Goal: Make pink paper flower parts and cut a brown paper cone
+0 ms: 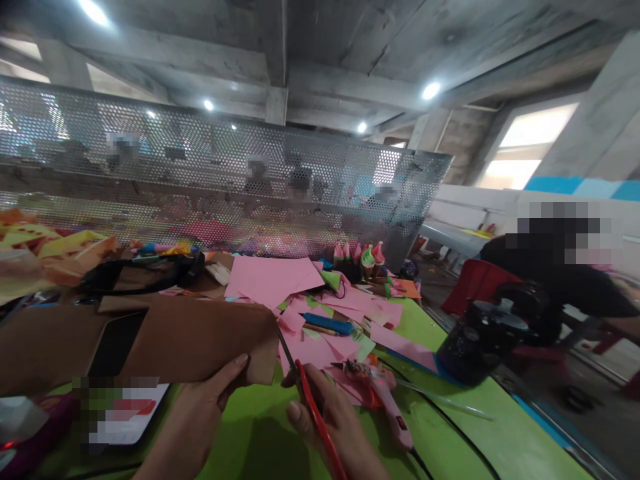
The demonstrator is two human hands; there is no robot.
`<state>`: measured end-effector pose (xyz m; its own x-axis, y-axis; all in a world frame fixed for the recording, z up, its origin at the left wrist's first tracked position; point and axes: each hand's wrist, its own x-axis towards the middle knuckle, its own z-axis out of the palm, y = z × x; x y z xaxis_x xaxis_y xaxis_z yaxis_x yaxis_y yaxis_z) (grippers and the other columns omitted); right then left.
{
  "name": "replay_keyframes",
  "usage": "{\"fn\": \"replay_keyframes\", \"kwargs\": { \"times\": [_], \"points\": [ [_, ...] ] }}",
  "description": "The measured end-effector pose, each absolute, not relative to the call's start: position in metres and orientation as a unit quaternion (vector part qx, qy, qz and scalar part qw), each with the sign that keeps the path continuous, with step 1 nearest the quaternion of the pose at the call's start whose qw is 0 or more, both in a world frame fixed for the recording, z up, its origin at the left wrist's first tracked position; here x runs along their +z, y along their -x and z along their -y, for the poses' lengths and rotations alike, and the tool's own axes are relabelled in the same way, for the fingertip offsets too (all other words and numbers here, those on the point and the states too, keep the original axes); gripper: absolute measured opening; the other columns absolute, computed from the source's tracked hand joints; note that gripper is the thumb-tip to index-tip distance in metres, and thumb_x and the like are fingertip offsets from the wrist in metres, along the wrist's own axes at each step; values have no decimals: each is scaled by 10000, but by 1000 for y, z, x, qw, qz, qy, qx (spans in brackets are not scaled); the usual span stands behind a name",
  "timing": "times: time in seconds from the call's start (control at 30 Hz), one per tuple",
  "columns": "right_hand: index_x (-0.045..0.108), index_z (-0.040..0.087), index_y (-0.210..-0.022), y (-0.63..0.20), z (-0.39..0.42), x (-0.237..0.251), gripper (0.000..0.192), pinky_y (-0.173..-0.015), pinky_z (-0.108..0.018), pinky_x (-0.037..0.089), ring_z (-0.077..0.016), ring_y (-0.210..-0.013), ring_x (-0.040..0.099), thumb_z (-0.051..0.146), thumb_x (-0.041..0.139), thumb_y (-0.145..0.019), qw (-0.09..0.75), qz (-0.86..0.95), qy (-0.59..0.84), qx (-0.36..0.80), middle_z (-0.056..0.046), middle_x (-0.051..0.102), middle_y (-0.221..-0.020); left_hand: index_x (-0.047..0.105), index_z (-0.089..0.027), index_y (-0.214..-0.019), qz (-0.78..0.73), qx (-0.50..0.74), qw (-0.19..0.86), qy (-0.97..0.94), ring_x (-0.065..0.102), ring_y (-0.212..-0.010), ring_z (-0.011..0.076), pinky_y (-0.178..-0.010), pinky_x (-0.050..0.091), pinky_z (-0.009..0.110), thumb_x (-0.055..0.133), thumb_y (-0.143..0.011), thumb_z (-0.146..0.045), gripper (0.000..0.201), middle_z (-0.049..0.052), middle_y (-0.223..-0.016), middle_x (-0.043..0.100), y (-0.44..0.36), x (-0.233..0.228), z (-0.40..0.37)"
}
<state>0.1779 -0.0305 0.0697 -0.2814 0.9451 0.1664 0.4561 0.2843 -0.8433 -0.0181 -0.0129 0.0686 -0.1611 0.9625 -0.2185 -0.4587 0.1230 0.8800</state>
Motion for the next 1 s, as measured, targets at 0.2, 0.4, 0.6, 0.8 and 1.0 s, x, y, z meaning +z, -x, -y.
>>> {"fn": "replay_keyframes", "kwargs": {
  "times": [0.2, 0.4, 0.6, 0.8, 1.0],
  "points": [
    [586, 190, -1017, -179, 27, 69, 481, -505, -231, 421, -142, -604, 483, 626, 509, -828, 353, 719, 474, 366, -5, 487, -754, 736, -115, -946, -420, 613, 615, -264, 659, -1008, 306, -880, 521, 368, 801, -603, -295, 392, 140, -1031, 728, 19, 75, 16],
    [583, 181, -938, -179, 25, 68, 500, -408, -184, 311, -80, -488, 363, 654, 575, -777, 353, 688, 484, 409, 39, 392, -672, 757, -144, -685, -415, 581, 651, -257, 681, -921, 317, -768, 567, 361, 804, -545, -277, 198, 117, -855, 756, 22, 90, 21],
    [582, 181, -926, -180, 25, 66, 490, -373, -180, 263, -59, -430, 294, 642, 613, -760, 352, 671, 491, 429, 65, 348, -612, 727, -152, -964, -368, 630, 639, -244, 668, -981, 223, -815, 541, 268, 783, -655, -254, 329, 72, -1008, 738, 19, 66, 14],
    [600, 169, -901, -182, 20, 60, 490, -363, -185, 248, -57, -406, 288, 627, 652, -734, 348, 687, 486, 415, 75, 332, -565, 715, -146, -935, -383, 642, 633, -198, 663, -1001, 238, -780, 553, 261, 814, -624, -240, 339, 93, -1019, 728, 20, 67, 12],
    [609, 167, -943, -183, 26, 69, 512, -397, -196, 290, -71, -446, 351, 652, 568, -784, 330, 698, 499, 394, 42, 407, -646, 722, -138, -859, -422, 645, 608, -189, 666, -957, 204, -719, 534, 212, 794, -657, -252, 243, 92, -981, 733, 21, 71, 10]
  ]
}}
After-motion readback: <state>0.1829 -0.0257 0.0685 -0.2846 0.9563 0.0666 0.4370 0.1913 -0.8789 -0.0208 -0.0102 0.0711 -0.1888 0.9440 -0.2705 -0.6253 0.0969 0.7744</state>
